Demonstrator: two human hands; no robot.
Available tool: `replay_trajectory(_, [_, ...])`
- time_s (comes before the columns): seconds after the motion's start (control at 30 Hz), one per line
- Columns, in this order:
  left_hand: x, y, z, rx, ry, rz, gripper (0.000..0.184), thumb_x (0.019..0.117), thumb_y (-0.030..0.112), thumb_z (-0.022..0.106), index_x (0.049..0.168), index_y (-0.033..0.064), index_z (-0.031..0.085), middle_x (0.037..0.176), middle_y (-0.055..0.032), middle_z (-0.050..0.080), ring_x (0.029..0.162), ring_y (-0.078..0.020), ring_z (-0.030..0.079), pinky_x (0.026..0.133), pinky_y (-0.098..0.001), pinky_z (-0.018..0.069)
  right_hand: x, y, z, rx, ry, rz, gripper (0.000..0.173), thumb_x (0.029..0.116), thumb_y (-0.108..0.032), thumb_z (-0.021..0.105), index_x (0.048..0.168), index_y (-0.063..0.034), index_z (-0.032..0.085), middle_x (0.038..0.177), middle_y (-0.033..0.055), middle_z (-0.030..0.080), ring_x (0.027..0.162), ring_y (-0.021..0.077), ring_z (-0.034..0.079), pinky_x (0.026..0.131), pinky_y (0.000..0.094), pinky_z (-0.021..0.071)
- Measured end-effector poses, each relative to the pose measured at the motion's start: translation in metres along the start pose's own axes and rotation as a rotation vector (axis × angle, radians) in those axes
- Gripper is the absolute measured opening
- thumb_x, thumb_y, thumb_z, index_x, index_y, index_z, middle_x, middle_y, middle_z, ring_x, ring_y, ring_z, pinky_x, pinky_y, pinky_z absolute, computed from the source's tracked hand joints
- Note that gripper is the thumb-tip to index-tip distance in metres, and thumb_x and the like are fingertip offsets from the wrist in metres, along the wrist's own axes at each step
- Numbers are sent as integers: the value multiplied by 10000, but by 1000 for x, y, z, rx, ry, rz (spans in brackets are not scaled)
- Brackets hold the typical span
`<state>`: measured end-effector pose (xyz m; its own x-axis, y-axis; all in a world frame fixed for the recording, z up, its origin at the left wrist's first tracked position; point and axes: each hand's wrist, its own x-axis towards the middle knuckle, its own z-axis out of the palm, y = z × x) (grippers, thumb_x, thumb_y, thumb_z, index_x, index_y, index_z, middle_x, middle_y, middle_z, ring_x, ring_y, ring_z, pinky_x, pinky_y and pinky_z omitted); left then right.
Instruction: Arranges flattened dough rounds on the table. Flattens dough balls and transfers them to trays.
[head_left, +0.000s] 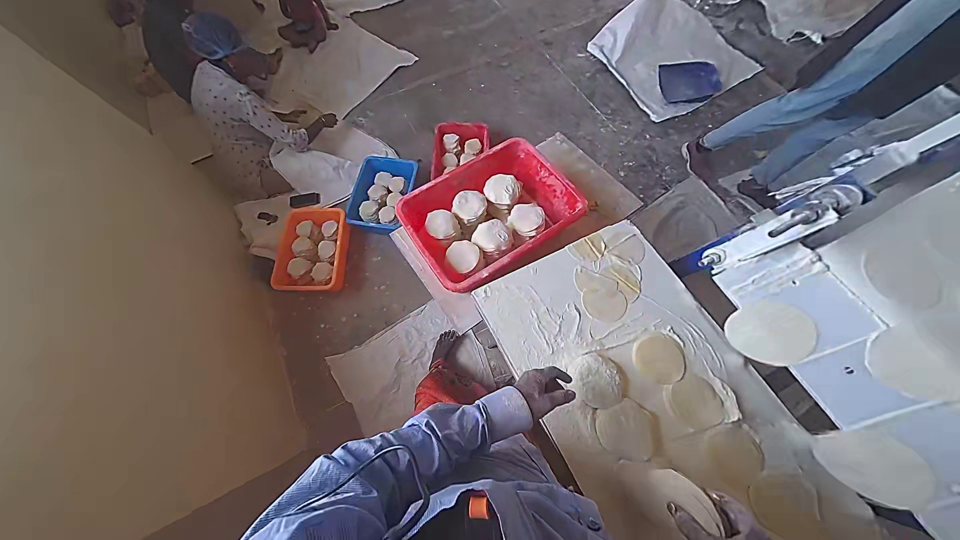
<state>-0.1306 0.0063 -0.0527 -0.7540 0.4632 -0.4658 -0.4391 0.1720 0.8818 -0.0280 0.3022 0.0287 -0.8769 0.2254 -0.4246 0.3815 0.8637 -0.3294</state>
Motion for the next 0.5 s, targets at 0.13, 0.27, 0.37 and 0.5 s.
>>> replay_trajectory(0.13, [49, 9, -48, -510, -130, -87, 575, 1121, 364, 250, 1438, -74, 445, 1215, -241, 676, 1100, -269, 666, 990, -429, 509, 49, -144, 9, 174, 144, -307, 558, 732, -245, 820, 1160, 86, 682, 1033, 271, 723, 930, 407, 712, 827, 623, 542])
replay_trajectory(0.27, [72, 38, -139, -990, -50, -58, 888, 1034, 600, -24, 1122, 41, 659, 963, -89, 740, 910, -161, 705, 833, -361, 582, 147, -266, 46, 661, 60, -447, 659, 719, -243, 822, 1269, 53, 615, 1049, 91, 757, 912, 114, 741, 807, 302, 638])
replay_trajectory(0.37, [107, 30, -215, -1145, -22, 135, 664, 994, 636, 348, 1159, 78, 669, 1036, -83, 737, 986, -192, 699, 890, -407, 580, 229, -324, 70, 803, -44, -367, 707, 698, -126, 830, 1329, 45, 561, 995, 100, 766, 858, 143, 752, 793, 325, 642])
replay_trajectory(0.5, [161, 47, -290, -674, 261, -85, 314, 1027, 107, 587, 1313, -21, 562, 1060, -149, 680, 897, -199, 679, 806, -389, 587, 329, -363, 99, 862, -209, -117, 716, 750, 85, 804, 1403, 30, 515, 1101, 166, 723, 898, 162, 706, 785, 332, 593])
